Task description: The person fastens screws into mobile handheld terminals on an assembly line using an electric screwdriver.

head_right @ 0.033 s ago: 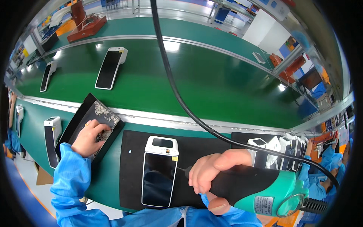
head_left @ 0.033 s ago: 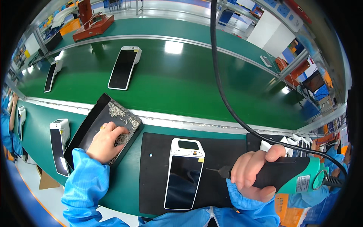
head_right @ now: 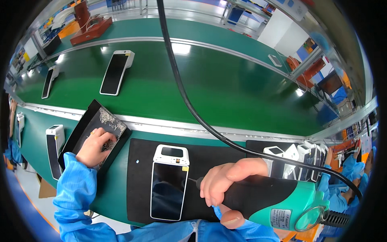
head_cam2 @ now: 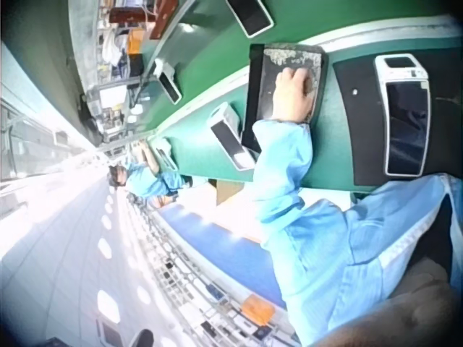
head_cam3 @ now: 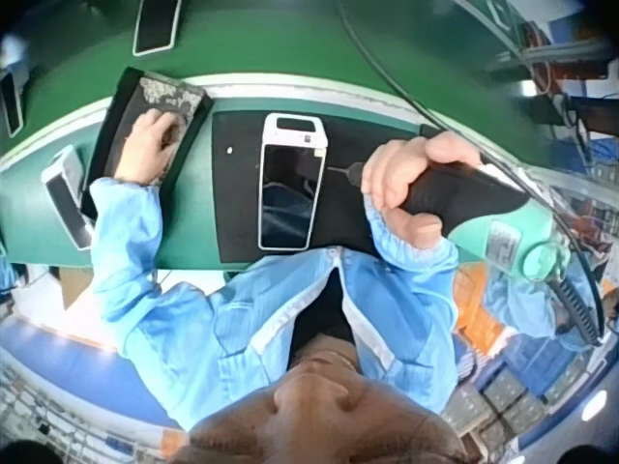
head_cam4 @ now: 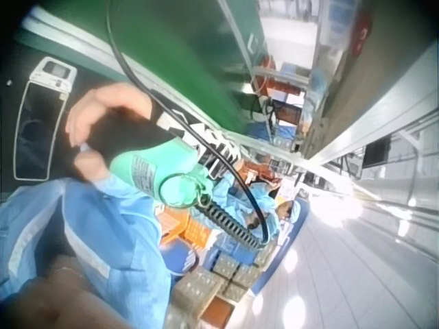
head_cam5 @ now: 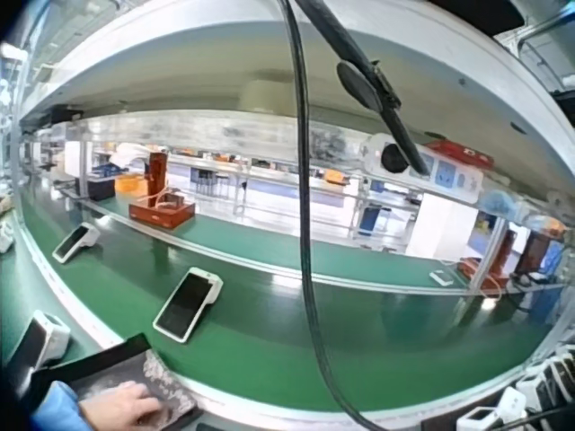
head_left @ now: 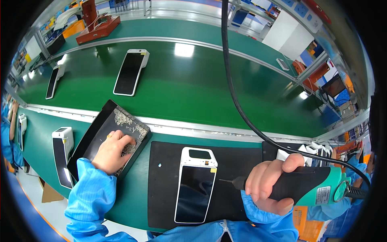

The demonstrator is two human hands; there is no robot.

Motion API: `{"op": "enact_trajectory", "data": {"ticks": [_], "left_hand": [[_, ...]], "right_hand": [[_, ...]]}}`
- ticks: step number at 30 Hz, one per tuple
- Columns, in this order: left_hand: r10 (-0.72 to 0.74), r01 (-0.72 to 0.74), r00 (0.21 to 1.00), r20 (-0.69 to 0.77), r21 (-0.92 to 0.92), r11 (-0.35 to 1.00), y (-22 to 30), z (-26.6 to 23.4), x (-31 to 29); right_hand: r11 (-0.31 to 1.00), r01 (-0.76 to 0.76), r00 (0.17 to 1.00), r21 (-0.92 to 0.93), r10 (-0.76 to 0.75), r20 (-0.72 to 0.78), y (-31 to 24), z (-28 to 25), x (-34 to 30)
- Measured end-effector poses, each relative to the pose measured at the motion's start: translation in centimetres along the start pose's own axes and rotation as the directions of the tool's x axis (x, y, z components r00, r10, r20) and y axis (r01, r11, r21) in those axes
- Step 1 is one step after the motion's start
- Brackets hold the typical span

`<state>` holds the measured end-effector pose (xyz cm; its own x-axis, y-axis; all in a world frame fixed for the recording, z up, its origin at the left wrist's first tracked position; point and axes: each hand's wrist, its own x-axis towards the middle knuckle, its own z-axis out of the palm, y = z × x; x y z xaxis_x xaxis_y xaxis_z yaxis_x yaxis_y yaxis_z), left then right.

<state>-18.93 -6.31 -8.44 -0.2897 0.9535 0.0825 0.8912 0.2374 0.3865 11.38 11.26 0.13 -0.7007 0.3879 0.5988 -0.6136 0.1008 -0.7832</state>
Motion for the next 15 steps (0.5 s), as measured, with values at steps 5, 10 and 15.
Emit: {"op": "enact_trajectory", "data": {"ticks": [5,10,15], "left_hand": [[-0.173,0.176,0.984,0.032,-0.189,0.966,0.2,0.2,0.4],[-0.165,0.158,0.985,-0.045,-0.125,0.979,0.7,0.1,0.6],[0.034,-0.034,0.998,-0.059,0.006,0.999,0.7,0.2,0.4]], "right_hand": [[0.994,0.096,0.995,-0.06,-0.098,-0.023,1.2,0.5,0.6],[0.995,0.084,0.996,-0.061,-0.084,-0.004,1.1,0.7,0.9],[0.997,0.068,0.997,-0.047,-0.07,-0.042,1.0,1.3,1.0]]}}
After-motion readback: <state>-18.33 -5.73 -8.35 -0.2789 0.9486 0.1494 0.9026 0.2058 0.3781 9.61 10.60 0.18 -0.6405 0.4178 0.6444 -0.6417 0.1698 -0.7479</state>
